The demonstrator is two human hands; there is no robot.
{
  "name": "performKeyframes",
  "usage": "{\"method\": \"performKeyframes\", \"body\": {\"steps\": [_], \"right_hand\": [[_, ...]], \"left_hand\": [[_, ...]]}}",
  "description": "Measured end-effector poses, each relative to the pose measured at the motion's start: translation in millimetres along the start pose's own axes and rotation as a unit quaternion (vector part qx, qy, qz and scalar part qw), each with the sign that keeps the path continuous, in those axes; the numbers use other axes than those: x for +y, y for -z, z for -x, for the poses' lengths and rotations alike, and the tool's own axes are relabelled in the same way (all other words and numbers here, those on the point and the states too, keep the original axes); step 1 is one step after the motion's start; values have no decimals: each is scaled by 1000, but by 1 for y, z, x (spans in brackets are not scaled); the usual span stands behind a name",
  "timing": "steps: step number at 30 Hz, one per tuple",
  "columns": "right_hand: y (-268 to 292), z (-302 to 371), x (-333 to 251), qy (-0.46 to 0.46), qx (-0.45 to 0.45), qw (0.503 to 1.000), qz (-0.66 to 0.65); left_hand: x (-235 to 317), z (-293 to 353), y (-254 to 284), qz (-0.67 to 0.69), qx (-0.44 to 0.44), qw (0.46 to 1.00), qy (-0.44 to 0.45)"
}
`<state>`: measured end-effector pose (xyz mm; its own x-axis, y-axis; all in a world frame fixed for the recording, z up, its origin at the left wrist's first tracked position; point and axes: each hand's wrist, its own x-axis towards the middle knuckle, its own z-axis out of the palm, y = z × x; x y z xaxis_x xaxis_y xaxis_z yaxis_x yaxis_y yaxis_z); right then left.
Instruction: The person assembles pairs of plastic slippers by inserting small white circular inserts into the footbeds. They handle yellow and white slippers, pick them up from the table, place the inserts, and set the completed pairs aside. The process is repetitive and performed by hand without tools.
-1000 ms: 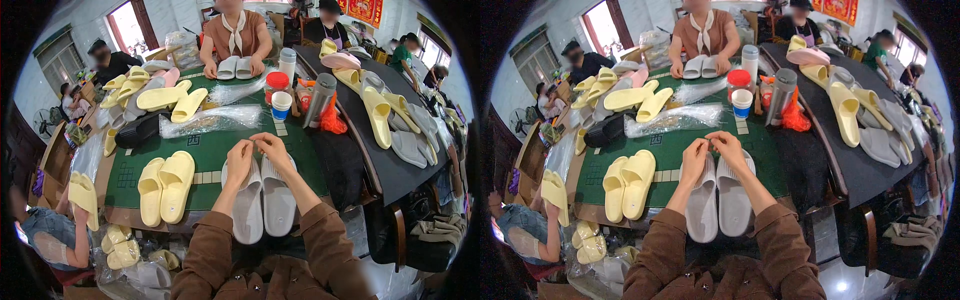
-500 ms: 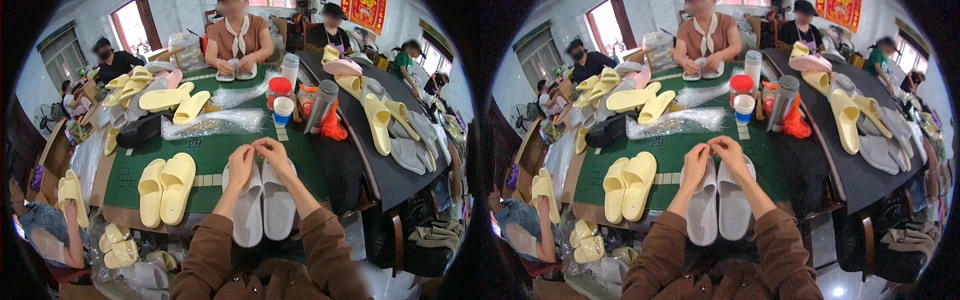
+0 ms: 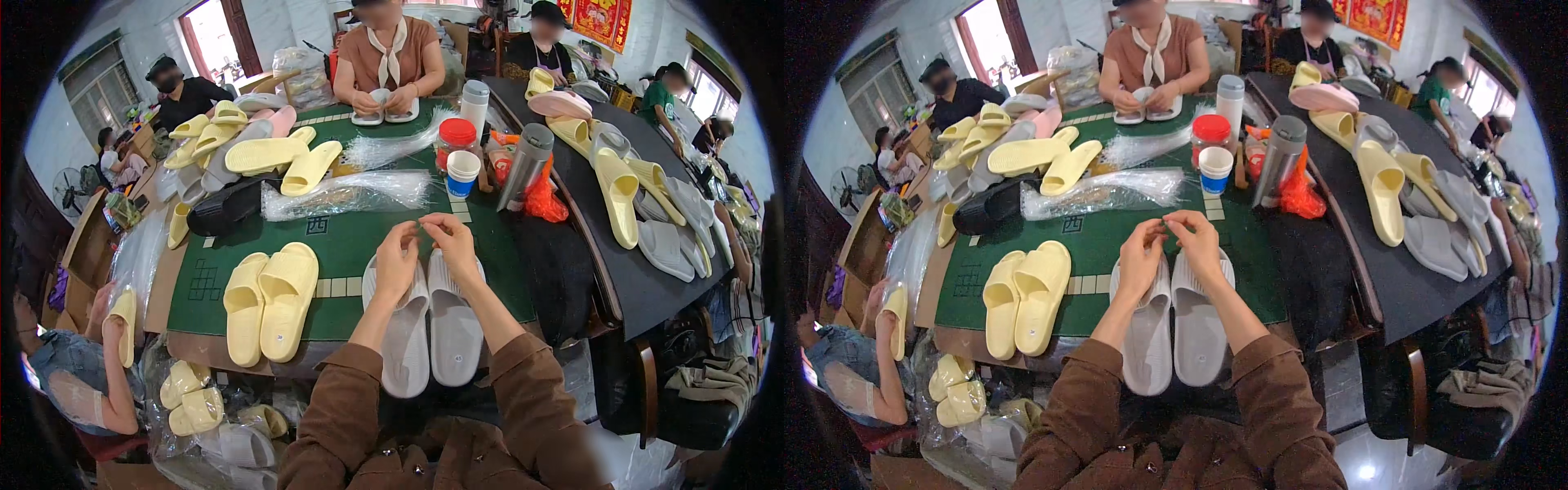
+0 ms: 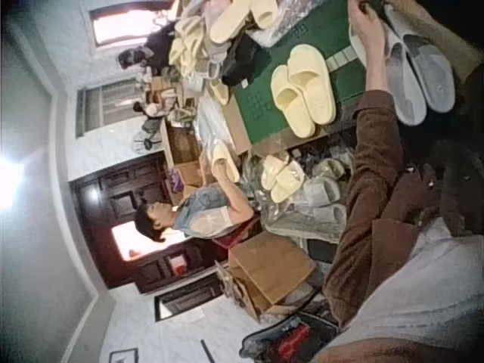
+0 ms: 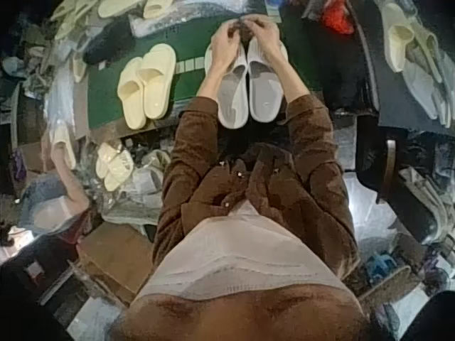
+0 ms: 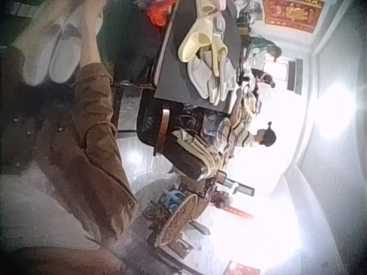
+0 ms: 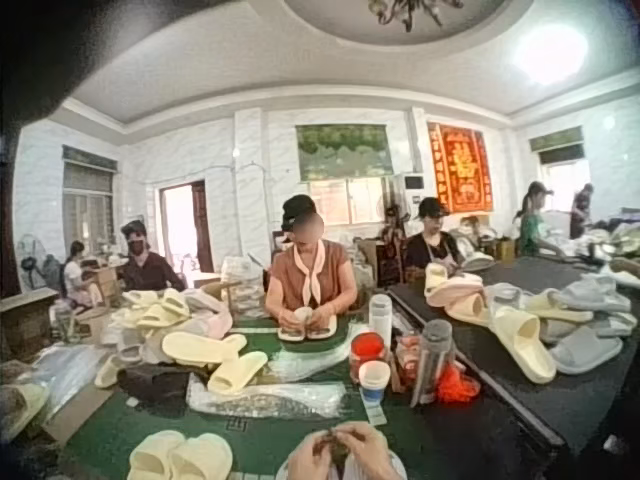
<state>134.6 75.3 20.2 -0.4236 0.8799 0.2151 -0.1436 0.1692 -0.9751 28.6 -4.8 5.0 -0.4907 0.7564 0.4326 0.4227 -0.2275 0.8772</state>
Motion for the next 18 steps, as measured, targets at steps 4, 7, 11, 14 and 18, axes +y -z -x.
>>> {"method": "performKeyframes", "body": {"steps": [4, 7, 11, 14, 18], "right_hand": [[1, 1, -1, 30, 68, 997, 0], [3, -1, -1, 53, 92, 994, -33], [12, 2, -31, 20, 67, 968, -243], [46, 10, -65, 29, 60, 956, -287], [137, 21, -101, 118, 180, 969, -119]], "left_hand": [[14, 1, 1, 44, -50, 997, 38], [0, 1, -2, -91, -14, 994, -59], [0, 1, -2, -161, 28, 983, -88], [-4, -1, -4, -125, 11, 991, -41], [-7, 1, -3, -110, 8, 994, -21]]}}
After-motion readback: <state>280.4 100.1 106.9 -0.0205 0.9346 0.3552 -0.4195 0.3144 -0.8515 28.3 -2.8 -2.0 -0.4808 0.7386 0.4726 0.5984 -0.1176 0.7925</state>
